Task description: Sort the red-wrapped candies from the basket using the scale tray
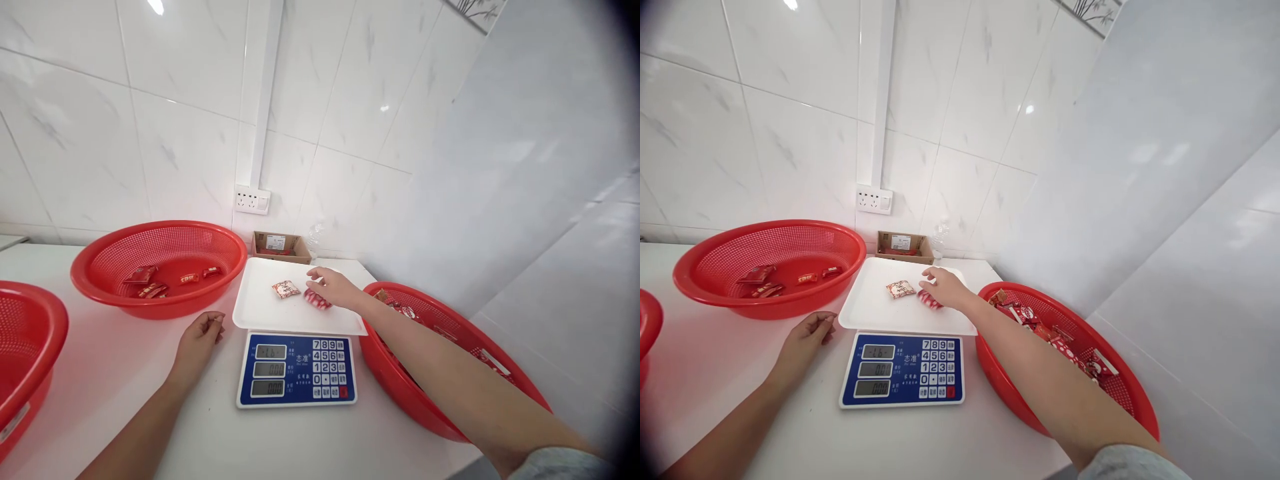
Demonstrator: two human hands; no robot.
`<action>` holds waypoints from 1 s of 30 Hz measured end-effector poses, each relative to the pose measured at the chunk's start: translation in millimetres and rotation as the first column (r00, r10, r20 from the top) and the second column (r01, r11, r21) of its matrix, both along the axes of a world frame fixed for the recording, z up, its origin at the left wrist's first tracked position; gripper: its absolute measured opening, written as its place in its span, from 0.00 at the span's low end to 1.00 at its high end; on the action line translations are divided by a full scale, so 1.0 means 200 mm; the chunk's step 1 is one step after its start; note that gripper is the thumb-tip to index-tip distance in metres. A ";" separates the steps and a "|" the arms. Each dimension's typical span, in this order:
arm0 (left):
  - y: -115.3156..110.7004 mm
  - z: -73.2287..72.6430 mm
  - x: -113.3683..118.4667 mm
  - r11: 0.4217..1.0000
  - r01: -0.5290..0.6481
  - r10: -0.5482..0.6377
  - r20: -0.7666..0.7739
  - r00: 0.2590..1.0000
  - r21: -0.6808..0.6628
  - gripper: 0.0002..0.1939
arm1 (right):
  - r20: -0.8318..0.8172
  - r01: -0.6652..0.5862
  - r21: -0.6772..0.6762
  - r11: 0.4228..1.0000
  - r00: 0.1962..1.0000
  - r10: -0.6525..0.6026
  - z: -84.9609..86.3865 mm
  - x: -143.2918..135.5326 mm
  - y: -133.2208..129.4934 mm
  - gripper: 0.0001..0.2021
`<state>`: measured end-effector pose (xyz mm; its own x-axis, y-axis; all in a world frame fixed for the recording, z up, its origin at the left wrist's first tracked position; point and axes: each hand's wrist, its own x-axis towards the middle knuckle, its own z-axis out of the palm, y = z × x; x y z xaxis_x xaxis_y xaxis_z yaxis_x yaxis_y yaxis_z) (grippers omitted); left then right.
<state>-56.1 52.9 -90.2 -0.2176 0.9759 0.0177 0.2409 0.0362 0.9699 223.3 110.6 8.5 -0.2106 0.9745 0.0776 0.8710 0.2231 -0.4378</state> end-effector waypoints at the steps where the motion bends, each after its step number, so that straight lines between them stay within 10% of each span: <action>1: 0.00 0.00 0.00 1.000 0.002 -0.002 -0.001 1.000 0.002 0.21 | 0.014 -0.014 0.013 1.000 1.000 0.014 -0.01 -0.01 0.00 0.17; 12: 0.01 -0.02 0.00 0.999 0.025 -0.024 -0.035 0.999 0.034 0.18 | 0.170 -0.266 -0.014 0.964 0.949 0.264 -0.06 -0.19 0.01 0.22; 30: 0.00 0.00 0.01 0.998 0.061 -0.060 -0.125 0.990 0.008 0.20 | -0.080 -0.103 -0.049 0.993 0.992 0.099 0.05 -0.21 -0.02 0.09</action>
<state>-53.5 52.5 -89.5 -0.1536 0.9867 0.0525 0.3611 0.0066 0.9325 182.1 106.7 19.1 -0.3038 0.9516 0.0459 0.8084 0.2830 -0.5162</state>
